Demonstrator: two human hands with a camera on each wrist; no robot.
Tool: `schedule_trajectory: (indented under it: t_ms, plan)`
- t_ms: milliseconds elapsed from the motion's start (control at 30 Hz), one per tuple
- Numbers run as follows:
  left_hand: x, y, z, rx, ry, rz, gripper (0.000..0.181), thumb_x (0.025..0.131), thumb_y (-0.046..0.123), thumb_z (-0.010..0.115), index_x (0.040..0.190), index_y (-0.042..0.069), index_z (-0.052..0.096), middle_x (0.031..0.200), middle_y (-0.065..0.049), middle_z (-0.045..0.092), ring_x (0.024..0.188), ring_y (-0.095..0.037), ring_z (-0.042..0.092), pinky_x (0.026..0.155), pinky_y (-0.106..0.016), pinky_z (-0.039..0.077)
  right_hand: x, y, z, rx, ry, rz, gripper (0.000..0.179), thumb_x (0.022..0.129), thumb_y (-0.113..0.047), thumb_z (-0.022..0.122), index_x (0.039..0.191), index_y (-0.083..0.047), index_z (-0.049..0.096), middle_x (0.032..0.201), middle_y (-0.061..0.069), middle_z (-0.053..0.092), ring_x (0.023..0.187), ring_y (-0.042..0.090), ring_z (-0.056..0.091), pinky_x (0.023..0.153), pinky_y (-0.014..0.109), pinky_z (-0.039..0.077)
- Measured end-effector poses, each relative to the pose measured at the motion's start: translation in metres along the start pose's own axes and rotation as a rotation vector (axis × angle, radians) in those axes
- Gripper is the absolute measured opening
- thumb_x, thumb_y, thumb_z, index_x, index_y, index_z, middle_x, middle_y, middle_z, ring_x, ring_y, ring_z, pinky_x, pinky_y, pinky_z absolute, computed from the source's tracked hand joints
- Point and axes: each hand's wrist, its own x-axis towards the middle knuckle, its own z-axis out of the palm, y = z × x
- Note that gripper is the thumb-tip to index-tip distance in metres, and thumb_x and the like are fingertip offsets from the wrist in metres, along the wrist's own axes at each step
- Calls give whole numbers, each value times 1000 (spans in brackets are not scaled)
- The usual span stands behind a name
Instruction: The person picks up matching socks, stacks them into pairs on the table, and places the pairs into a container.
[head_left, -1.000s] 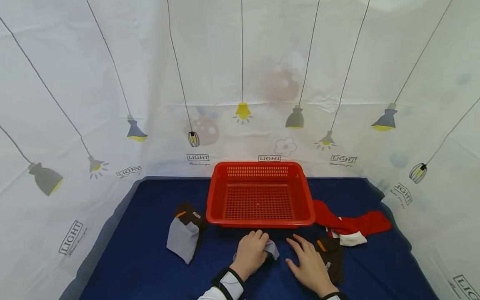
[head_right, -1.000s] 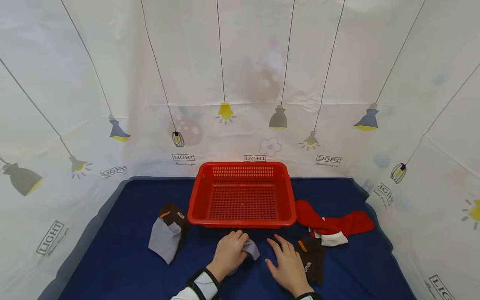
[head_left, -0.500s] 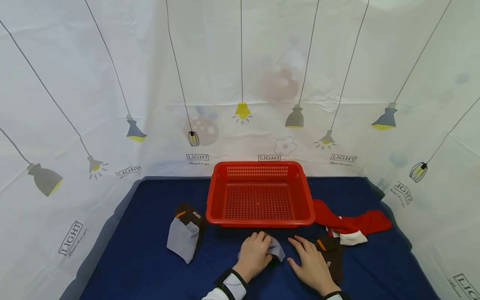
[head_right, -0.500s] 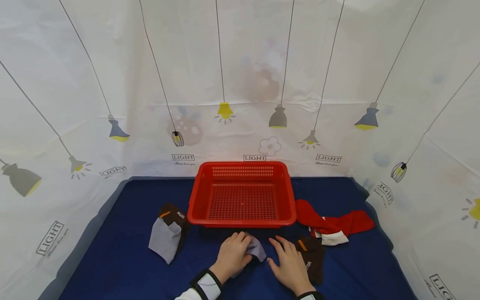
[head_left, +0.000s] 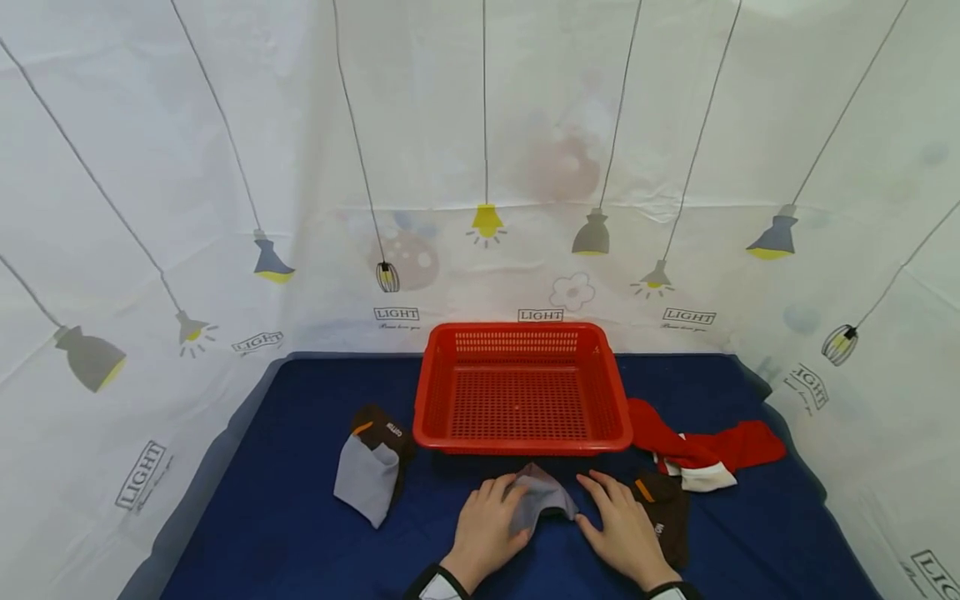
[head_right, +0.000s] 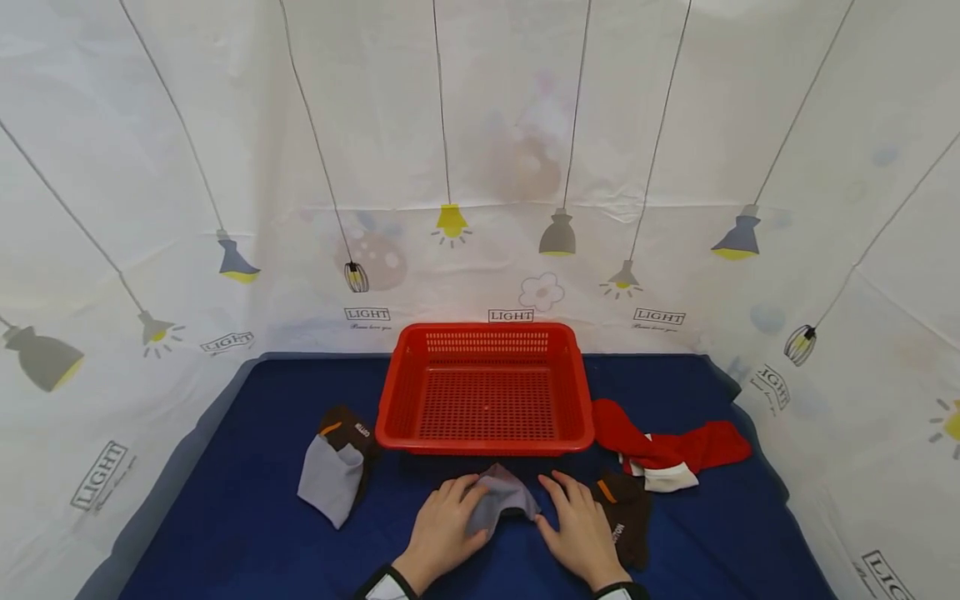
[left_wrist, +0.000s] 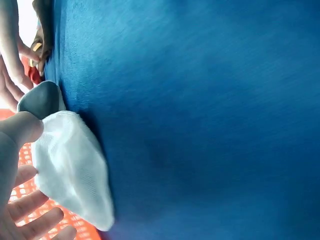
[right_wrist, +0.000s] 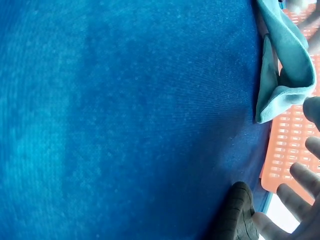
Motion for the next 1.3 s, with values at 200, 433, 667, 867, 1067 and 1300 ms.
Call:
schedule_trajectory:
  t_ms: [200,433,667,867,1067,1300]
  plan:
    - [-20,-10,1,-45,-12,-47,56,66,43,75,116,22,60,121,-2,53,100,-20,54,71,-36,46,2,3,0,-13,24,2,56,76,-31,72,127,-17,55,124,9,52,109,31,51,82,51,44]
    - [-28,-12,0,-89,-78,-76,52,68,39,75,115,21,62,113,0,56,95,-19,55,70,-36,45,6,4,2,-30,26,1,52,76,-31,71,125,-18,56,119,8,55,107,29,52,79,48,44]
    - [-31,-13,7,-59,-92,-67,48,67,41,77,109,21,64,105,3,56,90,-17,53,67,-33,44,8,-1,4,-15,-5,-6,51,76,-33,71,124,-19,57,115,4,56,105,27,53,72,42,44]
    - [-29,-12,9,-40,-49,-40,38,65,35,79,97,23,65,96,4,55,83,-15,50,63,-31,42,8,-4,6,-13,-25,8,50,77,-33,71,123,-20,58,114,2,56,106,27,52,74,43,44]
    - [-23,-13,13,-8,-1,-3,23,63,23,76,81,22,63,83,4,52,72,-14,46,54,-27,38,9,-4,6,-4,-34,4,47,77,-33,70,121,-20,59,114,2,56,105,26,52,74,43,44]
    - [-19,-15,15,-18,-13,18,19,63,19,74,74,21,59,74,6,48,68,-13,45,55,-25,37,11,-5,5,33,-20,-30,39,78,-30,70,115,-19,62,113,1,57,104,26,53,76,43,45]
